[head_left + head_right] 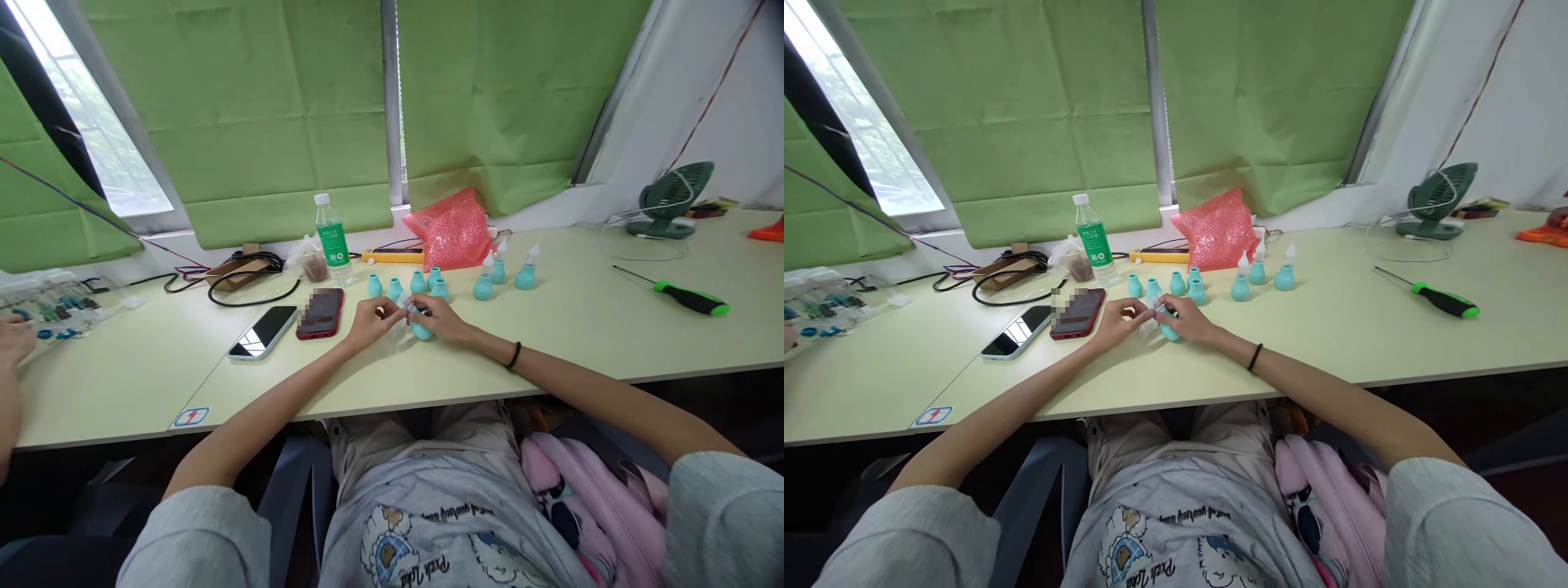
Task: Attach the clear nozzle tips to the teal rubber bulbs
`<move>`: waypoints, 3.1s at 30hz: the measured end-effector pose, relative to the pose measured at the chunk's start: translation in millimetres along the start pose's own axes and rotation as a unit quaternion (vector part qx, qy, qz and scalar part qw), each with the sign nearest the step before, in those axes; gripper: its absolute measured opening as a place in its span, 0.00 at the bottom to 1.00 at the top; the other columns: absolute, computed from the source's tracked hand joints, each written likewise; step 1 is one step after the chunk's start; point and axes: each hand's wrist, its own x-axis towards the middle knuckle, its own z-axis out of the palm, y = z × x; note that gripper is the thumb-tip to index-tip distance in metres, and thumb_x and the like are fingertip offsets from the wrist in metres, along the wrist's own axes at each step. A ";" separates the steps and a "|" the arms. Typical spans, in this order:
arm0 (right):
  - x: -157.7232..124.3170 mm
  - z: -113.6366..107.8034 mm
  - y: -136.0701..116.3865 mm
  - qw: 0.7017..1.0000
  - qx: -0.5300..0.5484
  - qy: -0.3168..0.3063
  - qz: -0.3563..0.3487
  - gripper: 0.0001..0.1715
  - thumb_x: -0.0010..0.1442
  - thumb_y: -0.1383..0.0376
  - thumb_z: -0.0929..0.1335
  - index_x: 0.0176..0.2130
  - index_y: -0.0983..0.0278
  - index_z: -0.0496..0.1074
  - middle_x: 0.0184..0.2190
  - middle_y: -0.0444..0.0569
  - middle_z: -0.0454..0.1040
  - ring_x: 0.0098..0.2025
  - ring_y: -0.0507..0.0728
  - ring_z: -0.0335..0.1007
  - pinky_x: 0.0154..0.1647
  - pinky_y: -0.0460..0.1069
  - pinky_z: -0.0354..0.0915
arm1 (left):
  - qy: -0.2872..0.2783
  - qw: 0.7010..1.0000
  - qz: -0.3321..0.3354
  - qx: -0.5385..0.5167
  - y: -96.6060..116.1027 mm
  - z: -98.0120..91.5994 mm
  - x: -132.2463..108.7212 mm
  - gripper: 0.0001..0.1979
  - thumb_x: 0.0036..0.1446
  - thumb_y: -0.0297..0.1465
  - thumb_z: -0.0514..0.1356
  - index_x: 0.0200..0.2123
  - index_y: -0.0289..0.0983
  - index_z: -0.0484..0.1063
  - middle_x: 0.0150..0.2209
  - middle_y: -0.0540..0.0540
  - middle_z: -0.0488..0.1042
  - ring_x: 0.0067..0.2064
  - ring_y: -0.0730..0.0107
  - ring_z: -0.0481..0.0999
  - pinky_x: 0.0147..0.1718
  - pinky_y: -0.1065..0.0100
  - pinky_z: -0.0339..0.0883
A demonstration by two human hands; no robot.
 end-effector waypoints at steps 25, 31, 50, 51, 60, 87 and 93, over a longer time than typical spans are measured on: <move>-1.5 2.5 1.2 0.995 0.098 -0.015 0.016 0.15 0.51 0.57 0.61 0.36 0.65 0.63 0.27 0.45 0.69 0.30 0.52 0.65 0.30 0.46 0.60 | -0.047 0.952 -0.145 -0.265 5.2 -4.8 3.1 0.14 0.39 0.36 0.61 0.25 0.29 0.72 0.22 0.46 0.70 0.21 0.77 0.67 0.23 0.71 0.65; 0.8 4.6 3.2 0.997 0.060 0.049 0.025 0.16 0.50 0.56 0.62 0.35 0.65 0.64 0.26 0.44 0.69 0.28 0.51 0.64 0.26 0.45 0.59 | -0.005 0.953 -0.156 -0.260 11.7 -5.0 3.7 0.14 0.37 0.36 0.61 0.25 0.29 0.73 0.22 0.45 0.72 0.22 0.75 0.68 0.26 0.68 0.67; -3.6 5.2 0.3 0.998 0.024 0.053 0.007 0.16 0.48 0.56 0.63 0.33 0.64 0.64 0.23 0.43 0.67 0.26 0.51 0.63 0.23 0.44 0.56 | -0.005 0.985 -0.070 -0.156 10.6 -5.0 1.7 0.12 0.41 0.35 0.59 0.21 0.30 0.71 0.20 0.46 0.70 0.19 0.77 0.66 0.19 0.74 0.63; -3.7 5.4 0.1 0.998 0.027 0.052 0.007 0.16 0.48 0.56 0.63 0.33 0.64 0.64 0.23 0.43 0.67 0.26 0.51 0.63 0.23 0.45 0.56 | -0.001 0.986 -0.071 -0.152 10.5 -4.5 1.3 0.12 0.41 0.35 0.59 0.21 0.30 0.71 0.21 0.46 0.70 0.20 0.77 0.66 0.19 0.74 0.63; -1.8 5.5 -3.0 0.995 0.091 0.042 0.029 0.17 0.47 0.54 0.64 0.32 0.65 0.65 0.22 0.42 0.66 0.26 0.51 0.62 0.23 0.44 0.55 | 0.013 0.986 -0.064 -0.151 12.6 -2.9 1.4 0.09 0.41 0.32 0.58 0.22 0.30 0.70 0.20 0.48 0.69 0.20 0.78 0.66 0.18 0.75 0.63; -1.9 4.2 1.1 0.998 0.034 0.058 0.009 0.17 0.48 0.55 0.63 0.35 0.64 0.66 0.23 0.43 0.66 0.25 0.50 0.61 0.23 0.44 0.55 | 0.003 0.943 -0.175 -0.283 13.6 -2.8 1.5 0.16 0.37 0.37 0.62 0.27 0.29 0.74 0.25 0.44 0.73 0.25 0.72 0.70 0.32 0.65 0.68; -1.9 4.7 1.9 0.997 -0.022 0.074 -0.011 0.16 0.50 0.57 0.62 0.35 0.65 0.65 0.24 0.44 0.66 0.25 0.50 0.59 0.25 0.44 0.54 | 0.035 0.941 -0.198 -0.272 17.8 0.4 0.0 0.16 0.37 0.36 0.62 0.27 0.28 0.74 0.24 0.43 0.73 0.24 0.73 0.70 0.31 0.66 0.67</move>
